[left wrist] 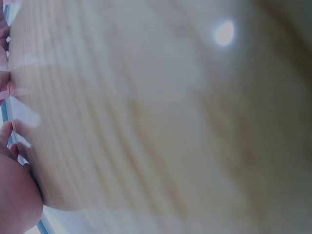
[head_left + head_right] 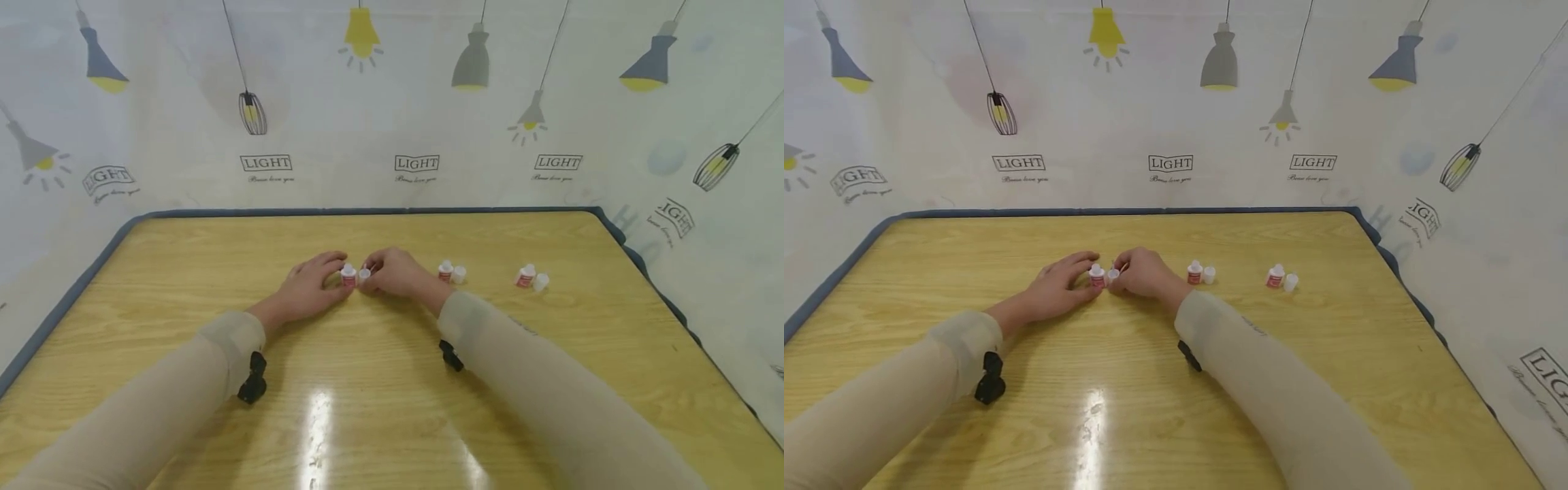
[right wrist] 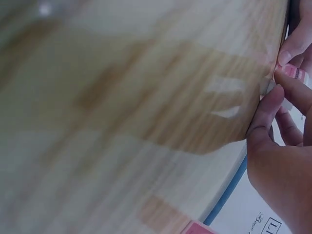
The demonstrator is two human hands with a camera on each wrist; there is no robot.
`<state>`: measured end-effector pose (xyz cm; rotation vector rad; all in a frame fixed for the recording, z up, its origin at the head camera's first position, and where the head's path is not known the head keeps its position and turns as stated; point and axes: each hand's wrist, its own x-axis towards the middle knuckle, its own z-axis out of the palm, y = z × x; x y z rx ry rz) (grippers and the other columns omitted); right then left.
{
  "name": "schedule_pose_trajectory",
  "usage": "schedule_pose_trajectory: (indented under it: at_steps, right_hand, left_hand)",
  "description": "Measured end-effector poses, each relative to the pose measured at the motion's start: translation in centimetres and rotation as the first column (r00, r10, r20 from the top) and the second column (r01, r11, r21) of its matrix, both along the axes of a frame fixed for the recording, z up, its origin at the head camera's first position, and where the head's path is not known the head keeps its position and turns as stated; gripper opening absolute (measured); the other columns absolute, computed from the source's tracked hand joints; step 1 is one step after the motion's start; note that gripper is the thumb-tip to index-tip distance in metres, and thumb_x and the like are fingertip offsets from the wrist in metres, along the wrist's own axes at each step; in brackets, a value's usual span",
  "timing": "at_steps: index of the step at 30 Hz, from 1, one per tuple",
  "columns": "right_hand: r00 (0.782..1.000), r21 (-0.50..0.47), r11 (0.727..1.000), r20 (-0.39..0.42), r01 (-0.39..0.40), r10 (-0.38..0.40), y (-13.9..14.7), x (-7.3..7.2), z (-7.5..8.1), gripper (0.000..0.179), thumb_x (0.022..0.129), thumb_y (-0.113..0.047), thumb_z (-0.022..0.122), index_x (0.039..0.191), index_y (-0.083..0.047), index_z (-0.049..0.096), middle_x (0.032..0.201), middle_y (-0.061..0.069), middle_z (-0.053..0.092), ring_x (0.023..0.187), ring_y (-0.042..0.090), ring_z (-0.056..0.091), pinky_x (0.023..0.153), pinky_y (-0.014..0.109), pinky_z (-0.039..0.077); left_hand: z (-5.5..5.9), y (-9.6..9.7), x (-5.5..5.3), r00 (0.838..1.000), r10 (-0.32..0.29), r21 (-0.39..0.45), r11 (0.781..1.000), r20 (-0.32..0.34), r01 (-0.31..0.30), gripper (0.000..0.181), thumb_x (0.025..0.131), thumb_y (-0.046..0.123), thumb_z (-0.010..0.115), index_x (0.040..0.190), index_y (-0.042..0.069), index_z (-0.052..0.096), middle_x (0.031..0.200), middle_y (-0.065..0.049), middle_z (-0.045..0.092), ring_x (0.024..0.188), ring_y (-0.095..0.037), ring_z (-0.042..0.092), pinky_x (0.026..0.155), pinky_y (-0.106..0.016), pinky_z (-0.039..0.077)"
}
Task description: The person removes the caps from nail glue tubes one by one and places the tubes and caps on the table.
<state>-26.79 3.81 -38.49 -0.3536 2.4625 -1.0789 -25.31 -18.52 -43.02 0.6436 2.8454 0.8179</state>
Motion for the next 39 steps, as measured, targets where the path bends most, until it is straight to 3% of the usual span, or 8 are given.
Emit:
schedule_pose_trajectory:
  at_steps: [9,15,24,33,39]
  right_hand:
    - [1.000,0.018,1.000,0.026,-0.004,0.003,0.0,-0.3,-0.1,0.031,0.096,-0.020,0.080,0.123,-0.008,0.071,0.120,0.006,0.069,0.096,0.015,0.063,0.080,0.023,0.055]
    - [0.999,-0.015,1.000,0.049,-0.003,0.003,0.1,-0.2,0.1,0.042,0.096,-0.020,0.080,0.134,-0.007,0.068,0.117,0.008,0.069,0.096,0.015,0.063,0.082,0.023,0.057]
    - [1.000,0.012,1.000,0.016,-0.012,0.012,0.0,-0.3,-0.1,0.030,0.097,-0.022,0.080,0.122,-0.010,0.069,0.113,0.006,0.068,0.096,0.016,0.060,0.079,0.023,0.052]
    - [0.999,0.010,1.000,0.032,-0.009,0.009,0.1,-0.3,0.0,0.040,0.097,-0.022,0.080,0.132,-0.008,0.066,0.110,0.006,0.067,0.094,0.017,0.061,0.080,0.024,0.054]
    - [1.000,0.010,1.000,0.022,-0.005,0.005,0.2,-0.1,-0.1,0.034,0.097,-0.021,0.079,0.127,-0.007,0.068,0.105,0.005,0.067,0.091,0.016,0.060,0.078,0.023,0.053]
  left_hand:
    - [0.2,-0.2,-0.1,1.000,0.007,0.015,1.000,0.026,-0.007,0.061,0.106,0.044,0.062,0.158,0.015,0.051,0.174,-0.007,0.034,0.164,-0.038,0.026,0.131,-0.069,0.013]
    - [-0.2,-0.4,-0.3,1.000,0.010,0.018,1.000,0.021,-0.011,0.062,0.105,0.044,0.063,0.158,0.014,0.051,0.174,-0.007,0.035,0.164,-0.038,0.026,0.130,-0.070,0.014]
    - [0.2,-0.3,-0.1,1.000,0.000,0.003,1.000,0.006,0.000,0.065,0.105,0.047,0.062,0.159,0.013,0.050,0.173,-0.009,0.035,0.163,-0.040,0.026,0.129,-0.071,0.015]
    - [1.3,0.1,0.8,1.000,0.002,-0.005,1.000,0.003,-0.002,0.063,0.106,0.042,0.062,0.159,0.009,0.049,0.173,-0.014,0.035,0.161,-0.044,0.028,0.128,-0.073,0.016]
    - [0.4,0.1,0.3,1.000,0.001,-0.017,1.000,-0.001,-0.001,0.063,0.106,0.043,0.061,0.159,0.012,0.049,0.173,-0.011,0.035,0.162,-0.041,0.028,0.129,-0.071,0.016]
